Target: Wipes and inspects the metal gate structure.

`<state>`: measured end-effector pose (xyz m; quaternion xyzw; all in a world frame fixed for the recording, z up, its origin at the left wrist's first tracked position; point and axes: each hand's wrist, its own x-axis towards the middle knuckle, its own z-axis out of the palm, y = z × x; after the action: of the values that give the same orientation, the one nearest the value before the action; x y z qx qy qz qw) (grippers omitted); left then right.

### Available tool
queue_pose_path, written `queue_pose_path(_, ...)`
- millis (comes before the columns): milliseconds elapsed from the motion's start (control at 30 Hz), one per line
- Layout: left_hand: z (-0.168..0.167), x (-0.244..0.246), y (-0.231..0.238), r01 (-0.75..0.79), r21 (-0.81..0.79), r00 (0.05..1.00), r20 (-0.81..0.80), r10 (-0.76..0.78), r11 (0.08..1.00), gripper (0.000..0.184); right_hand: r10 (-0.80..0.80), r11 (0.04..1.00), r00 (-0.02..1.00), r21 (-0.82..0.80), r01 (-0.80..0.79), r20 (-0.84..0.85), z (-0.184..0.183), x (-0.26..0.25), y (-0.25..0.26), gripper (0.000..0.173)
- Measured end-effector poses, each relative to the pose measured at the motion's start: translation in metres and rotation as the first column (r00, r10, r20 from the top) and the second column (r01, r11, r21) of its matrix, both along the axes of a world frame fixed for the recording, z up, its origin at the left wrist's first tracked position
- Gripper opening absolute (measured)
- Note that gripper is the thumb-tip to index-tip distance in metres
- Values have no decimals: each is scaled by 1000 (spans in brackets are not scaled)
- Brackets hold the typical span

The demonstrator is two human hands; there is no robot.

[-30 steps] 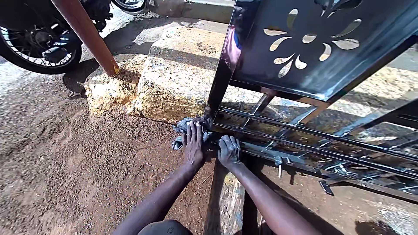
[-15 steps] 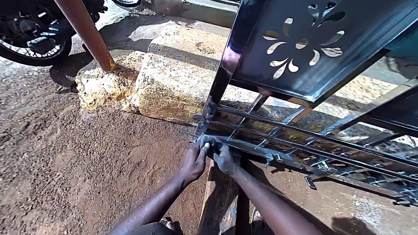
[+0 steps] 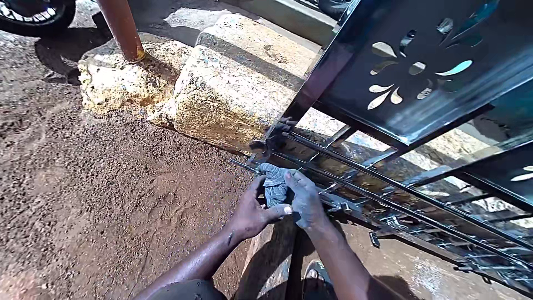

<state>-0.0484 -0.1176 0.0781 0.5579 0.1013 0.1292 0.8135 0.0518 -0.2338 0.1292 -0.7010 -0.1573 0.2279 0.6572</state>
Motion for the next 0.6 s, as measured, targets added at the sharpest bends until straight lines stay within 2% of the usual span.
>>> queue_pose_path(67, -3, 2, 2, -96, 73, 995, -30, 98, 993, 43, 132, 991, 989, 42, -130, -73, 2, 4, -4, 32)
queue_pose_path(100, -3, 1, 8, -111, 84, 992, -48, 115, 990, 31, 152, 988, 985, 25, -151, -86, 1, 8, -7, 39)
queue_pose_path(167, -1, -2, 20, -104, 41, 990, -90, 107, 994, 18, 129, 989, 984, -54, -136, -127, 2, 14, -11, 38)
queue_pose_path(233, -2, -6, 31, -91, 3, 988, -129, 91, 996, 19, 136, 972, 978, -170, -162, -155, 3, 19, -19, 25)
queue_pose_path(300, -2, -10, 38, -45, 6, 982, -182, 45, 999, 26, 271, 899, 946, -305, -315, -179, 3, 22, -25, 13)
queue_pose_path(400, -13, -8, 32, 50, 53, 975, -221, -37, 997, 32, 511, 774, 842, -334, -538, -172, -6, 19, -28, 16)
queue_pose_path(433, -16, -6, 27, 80, 77, 978, -200, -63, 994, 31, 522, 783, 845, -326, -530, -121, -12, 15, -27, 17)
queue_pose_path(467, -19, -3, 23, 99, 103, 981, -179, -79, 990, 30, 463, 834, 884, -307, -458, -61, -17, 12, -25, 15)
queue_pose_path(533, -24, 3, 20, 66, 185, 980, -196, -29, 981, 26, 182, 968, 983, -178, -177, 14, -20, 9, -23, 15)
queue_pose_path(600, -30, 8, 25, -16, 378, 967, -230, 111, 926, 24, -129, 992, 988, -1, 130, 82, -10, 16, -22, 20)
